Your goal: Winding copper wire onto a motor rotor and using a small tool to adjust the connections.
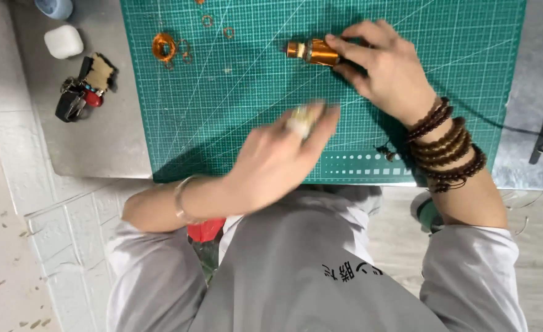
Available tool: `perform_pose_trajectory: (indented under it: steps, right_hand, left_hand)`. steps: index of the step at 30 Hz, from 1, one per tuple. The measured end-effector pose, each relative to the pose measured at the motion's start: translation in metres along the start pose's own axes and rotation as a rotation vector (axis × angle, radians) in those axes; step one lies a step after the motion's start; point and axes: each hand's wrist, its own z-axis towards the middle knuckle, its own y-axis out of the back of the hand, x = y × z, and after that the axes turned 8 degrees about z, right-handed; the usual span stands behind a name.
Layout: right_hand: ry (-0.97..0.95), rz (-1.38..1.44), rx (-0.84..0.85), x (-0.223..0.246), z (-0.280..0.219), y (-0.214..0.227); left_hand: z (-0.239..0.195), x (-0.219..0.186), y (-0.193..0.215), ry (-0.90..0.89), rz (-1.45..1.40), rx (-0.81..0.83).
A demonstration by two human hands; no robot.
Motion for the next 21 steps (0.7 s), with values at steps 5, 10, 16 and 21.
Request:
perform_pose_trajectory:
  steps: [5,10,16,21]
  right_hand:
    - [-0.022,0.038,0.023,0.003,0.001,0.000]
    - [-0.043,0.015,0.034,0.001,-0.001,-0.003]
    - [-0.023,0.031,0.037,-0.001,0.003,0.001]
    - [-0.010,0.026,0.039,-0.006,-0.006,-0.003]
  left_hand:
    - [0.006,0.033,-0.085,0.105,0.447,0.152]
    - [0.003,0.049,-0.090,0.115,0.384,0.026]
    - [0.006,0.062,-0.086,0.113,0.314,0.102]
    - [-0.002,0.072,-0.081,0.118,0.208,0.178]
